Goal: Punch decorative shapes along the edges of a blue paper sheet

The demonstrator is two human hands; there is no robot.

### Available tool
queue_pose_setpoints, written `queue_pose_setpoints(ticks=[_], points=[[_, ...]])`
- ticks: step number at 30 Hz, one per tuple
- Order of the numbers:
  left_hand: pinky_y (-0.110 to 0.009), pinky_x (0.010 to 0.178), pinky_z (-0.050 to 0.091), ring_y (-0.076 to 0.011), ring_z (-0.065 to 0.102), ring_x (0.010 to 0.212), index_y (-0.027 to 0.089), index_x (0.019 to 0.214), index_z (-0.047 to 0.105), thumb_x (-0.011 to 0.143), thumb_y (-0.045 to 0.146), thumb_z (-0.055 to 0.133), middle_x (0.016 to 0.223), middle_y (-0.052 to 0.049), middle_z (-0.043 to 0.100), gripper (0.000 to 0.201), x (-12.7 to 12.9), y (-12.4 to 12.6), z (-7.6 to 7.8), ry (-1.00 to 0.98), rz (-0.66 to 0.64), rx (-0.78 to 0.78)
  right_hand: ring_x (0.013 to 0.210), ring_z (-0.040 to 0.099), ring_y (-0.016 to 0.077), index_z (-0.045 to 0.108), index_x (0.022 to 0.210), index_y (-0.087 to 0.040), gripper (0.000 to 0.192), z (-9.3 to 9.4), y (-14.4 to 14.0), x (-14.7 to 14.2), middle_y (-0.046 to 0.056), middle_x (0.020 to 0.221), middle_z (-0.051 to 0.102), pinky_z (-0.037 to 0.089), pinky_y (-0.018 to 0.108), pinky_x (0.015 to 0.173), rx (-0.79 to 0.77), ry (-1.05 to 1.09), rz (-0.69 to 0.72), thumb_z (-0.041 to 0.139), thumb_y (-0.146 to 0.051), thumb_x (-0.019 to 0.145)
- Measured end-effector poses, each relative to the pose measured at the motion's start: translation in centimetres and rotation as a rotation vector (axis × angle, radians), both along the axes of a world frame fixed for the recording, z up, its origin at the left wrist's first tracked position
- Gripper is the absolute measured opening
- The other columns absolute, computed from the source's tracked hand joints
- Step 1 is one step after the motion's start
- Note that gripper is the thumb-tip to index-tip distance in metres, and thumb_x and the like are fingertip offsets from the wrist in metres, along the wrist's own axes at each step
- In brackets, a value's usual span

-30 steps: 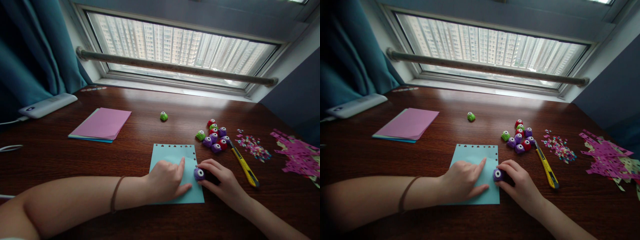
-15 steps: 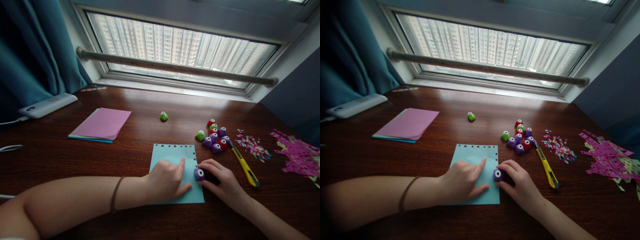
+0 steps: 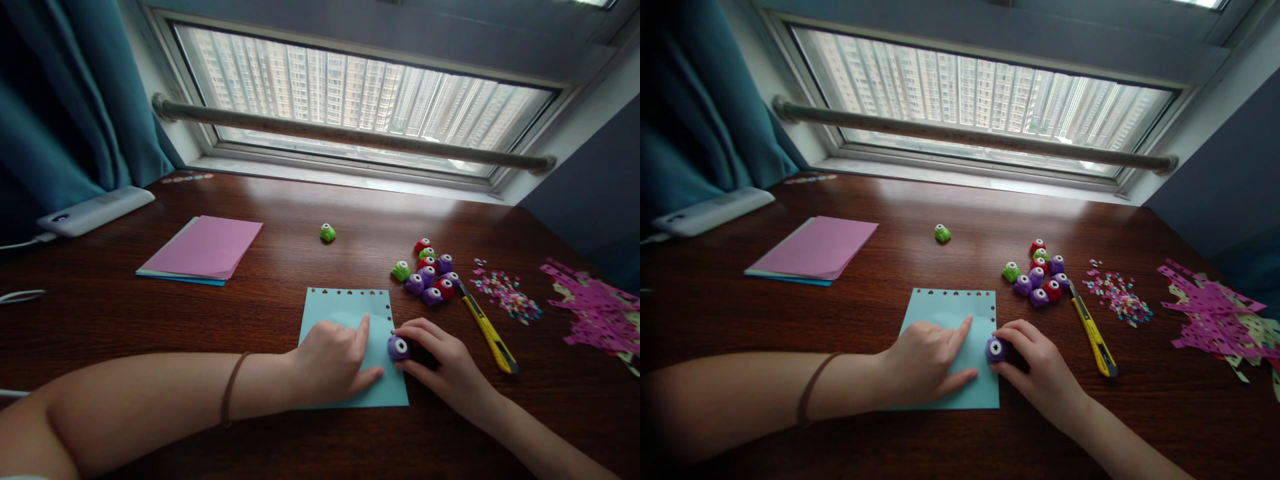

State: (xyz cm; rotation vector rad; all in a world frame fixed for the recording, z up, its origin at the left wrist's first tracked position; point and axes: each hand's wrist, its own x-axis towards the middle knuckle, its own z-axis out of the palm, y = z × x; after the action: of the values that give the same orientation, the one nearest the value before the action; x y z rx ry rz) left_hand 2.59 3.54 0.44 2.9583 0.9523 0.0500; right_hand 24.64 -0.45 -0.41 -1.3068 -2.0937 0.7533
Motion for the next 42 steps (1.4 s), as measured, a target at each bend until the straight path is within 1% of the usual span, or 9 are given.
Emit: queue_pose_setpoints(ticks=[9,18,30,42], points=[[-0.039,0.052,0.050,-0.0270,0.064,0.063,-0.004,0.127,0.042,0.087,0.052,0.039,0.075,-0.013,0.066,0.068,0.08,0.01,0.00,0.007,0.001,-0.007,0.094,0.054,0.0162,0.054,0.107,-0.021,0.030,-0.22,0.06,0.10,0.004,0.102,0.054,0.045,0.026,0.082,0.014,-0.004,0.007,0.062,-0.012,0.079],[-0.039,0.051,0.050,-0.0272,0.063,0.062,-0.004,0.127,0.042,0.087,0.052,0.039,0.075,-0.013,0.066,0.069,0.20,0.01,0.04,0.008,0.003,-0.003,0.094,0.054,0.0167,0.054,0.106,-0.020,0.029,0.14,0.01,-0.09,0.005,0.102,0.054,0.045,0.026,0.082,0.001,-0.003,-0.005,0.062,-0.012,0.079],[-0.039,0.052,0.050,-0.0270,0.064,0.064,-0.004,0.127,0.041,0.087,0.052,0.038,0.077,-0.014,0.066,0.069,0.12,-0.06,0.07,0.013,0.003,-0.015,0.095,0.054,0.0171,0.054,0.106,-0.021,0.029,-0.15,-0.02,0.04,0.005,0.102,0.054,0.046,0.027,0.082,0.016,-0.002,-0.004,0.061,-0.013,0.079],[-0.038,0.052,0.049,-0.0265,0.064,0.063,-0.004,0.127,0.042,0.087,0.052,0.039,0.076,-0.014,0.066,0.069,0.05,-0.05,0.02,0.010,-0.004,-0.003,0.094,0.055,0.0185,0.055,0.106,-0.021,0.026,-0.08,0.07,0.01,0.006,0.101,0.056,0.048,0.029,0.080,0.027,-0.017,-0.003,0.060,-0.017,0.081]])
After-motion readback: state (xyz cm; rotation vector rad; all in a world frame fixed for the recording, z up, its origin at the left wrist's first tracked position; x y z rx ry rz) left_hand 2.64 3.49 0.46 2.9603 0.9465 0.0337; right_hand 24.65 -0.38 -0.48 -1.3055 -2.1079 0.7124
